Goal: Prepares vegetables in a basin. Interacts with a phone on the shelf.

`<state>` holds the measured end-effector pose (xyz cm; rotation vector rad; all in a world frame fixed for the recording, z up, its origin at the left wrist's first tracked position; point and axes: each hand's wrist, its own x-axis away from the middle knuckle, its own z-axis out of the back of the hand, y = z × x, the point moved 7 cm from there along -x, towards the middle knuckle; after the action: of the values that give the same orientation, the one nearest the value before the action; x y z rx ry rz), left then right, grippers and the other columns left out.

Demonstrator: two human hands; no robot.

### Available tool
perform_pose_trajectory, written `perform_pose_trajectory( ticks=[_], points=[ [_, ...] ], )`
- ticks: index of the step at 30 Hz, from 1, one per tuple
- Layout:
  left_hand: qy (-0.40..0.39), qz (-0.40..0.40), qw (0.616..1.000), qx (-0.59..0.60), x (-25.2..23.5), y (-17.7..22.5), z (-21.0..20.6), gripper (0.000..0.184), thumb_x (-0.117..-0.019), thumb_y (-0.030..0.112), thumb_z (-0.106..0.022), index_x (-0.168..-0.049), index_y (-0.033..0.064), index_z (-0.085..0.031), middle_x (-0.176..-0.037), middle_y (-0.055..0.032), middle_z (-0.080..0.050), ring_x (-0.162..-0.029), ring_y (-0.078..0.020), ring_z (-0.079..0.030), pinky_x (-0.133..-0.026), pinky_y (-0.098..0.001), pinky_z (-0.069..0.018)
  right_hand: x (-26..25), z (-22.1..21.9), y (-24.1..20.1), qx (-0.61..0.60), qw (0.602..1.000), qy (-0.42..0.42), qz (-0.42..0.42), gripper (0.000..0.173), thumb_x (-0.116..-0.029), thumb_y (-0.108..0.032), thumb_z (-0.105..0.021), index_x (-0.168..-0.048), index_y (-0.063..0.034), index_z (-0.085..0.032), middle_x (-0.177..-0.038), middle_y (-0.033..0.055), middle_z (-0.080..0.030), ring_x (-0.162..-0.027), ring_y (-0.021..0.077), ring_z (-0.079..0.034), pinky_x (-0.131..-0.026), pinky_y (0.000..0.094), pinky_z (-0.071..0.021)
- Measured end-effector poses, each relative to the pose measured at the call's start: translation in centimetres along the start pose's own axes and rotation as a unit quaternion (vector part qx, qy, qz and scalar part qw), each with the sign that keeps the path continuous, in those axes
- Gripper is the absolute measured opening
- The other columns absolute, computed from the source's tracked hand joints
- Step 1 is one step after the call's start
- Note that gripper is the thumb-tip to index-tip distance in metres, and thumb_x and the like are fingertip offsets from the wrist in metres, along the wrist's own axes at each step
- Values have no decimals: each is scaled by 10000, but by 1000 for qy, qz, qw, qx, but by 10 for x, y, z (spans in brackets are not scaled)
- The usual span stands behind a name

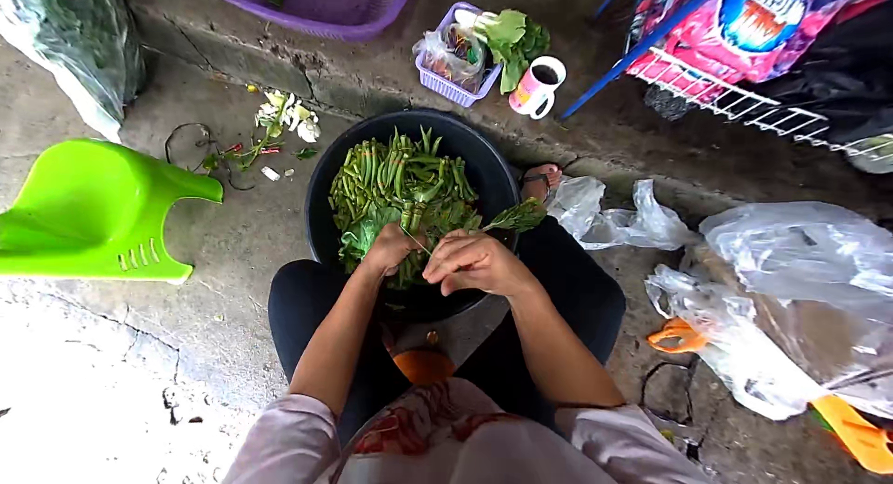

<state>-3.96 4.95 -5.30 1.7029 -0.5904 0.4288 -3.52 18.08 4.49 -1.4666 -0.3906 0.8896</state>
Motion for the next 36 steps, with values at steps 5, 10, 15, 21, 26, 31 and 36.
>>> perform_pose_trajectory(
  ticks=[5, 10, 15, 21, 26, 31, 36],
  points=[
    [71, -81, 990, 94, -3, 10, 9, 327, -857, -98, -706, -1142, -6, -575, -847, -66, -660, -674, -117, -626, -621, -260, -562, 17, 30, 71, -365, 861, 351, -52, 295, -970, -235, -657, -1229, -111, -725, -1329, 80, -686, -1255, 231, -639, -1057, 420, -528],
    [52, -176, 964, -194, 3, 23, 5, 590, -803, 42, -852, -1326, -8, -585, -1206, -167, -688, -1062, -234, -690, -951, -422, -566, 15, 35, 96, -247, 884, 360, -166, 486, -902, -57, -653, -1383, -62, -580, -1377, 59, -627, -1196, 151, -630, -945, 335, -557],
    [21, -261, 897, -355, 7, 26, -4, 513, -815, 61, -840, -1282, -39, -653, -1221, -228, -683, -1109, -343, -679, -999, -512, -528, 7, 33, 81, -86, 940, 282, -174, 507, -776, -20, -781, -1267, -36, -656, -1210, 46, -663, -1058, 116, -647, -879, 296, -573],
    [2, -193, 879, -437, 7, 28, -8, 454, -894, 128, -777, -1304, -23, -656, -1229, -230, -684, -1143, -374, -664, -1020, -544, -505, 3, 25, 76, -19, 948, 200, -246, 325, -738, 64, -720, -1037, -9, -614, -1203, 125, -597, -1082, 184, -599, -870, 351, -546],
    [23, -157, 893, -422, 11, 32, -4, 775, -899, 221, -796, -1522, -34, -412, -1390, -249, -596, -1270, -400, -592, -1094, -542, -450, 1, 33, 76, -1, 933, 178, -312, 339, -791, 74, -765, -1104, 17, -649, -1187, 130, -610, -902, 136, -635, -777, 292, -568],
    [105, -208, 894, -383, 18, 45, 16, 813, -895, 314, -800, -1528, -20, -414, -1530, -277, -445, -1381, -442, -474, -1118, -586, -413, -5, 91, 96, 83, 923, 218, -305, 349, -812, 35, -797, -1130, -10, -659, -1098, 138, -679, -824, 182, -665, -757, 385, -591],
    [155, -241, 884, -369, 17, 42, 41, 723, -885, 256, -812, -1460, -37, -486, -1466, -269, -505, -1323, -417, -530, -1081, -565, -454, 5, 154, 122, 76, 887, 366, -270, 383, -844, -14, -790, -1195, 28, -639, -1112, 143, -675, -802, 182, -697, -757, 378, -631]
  ],
)
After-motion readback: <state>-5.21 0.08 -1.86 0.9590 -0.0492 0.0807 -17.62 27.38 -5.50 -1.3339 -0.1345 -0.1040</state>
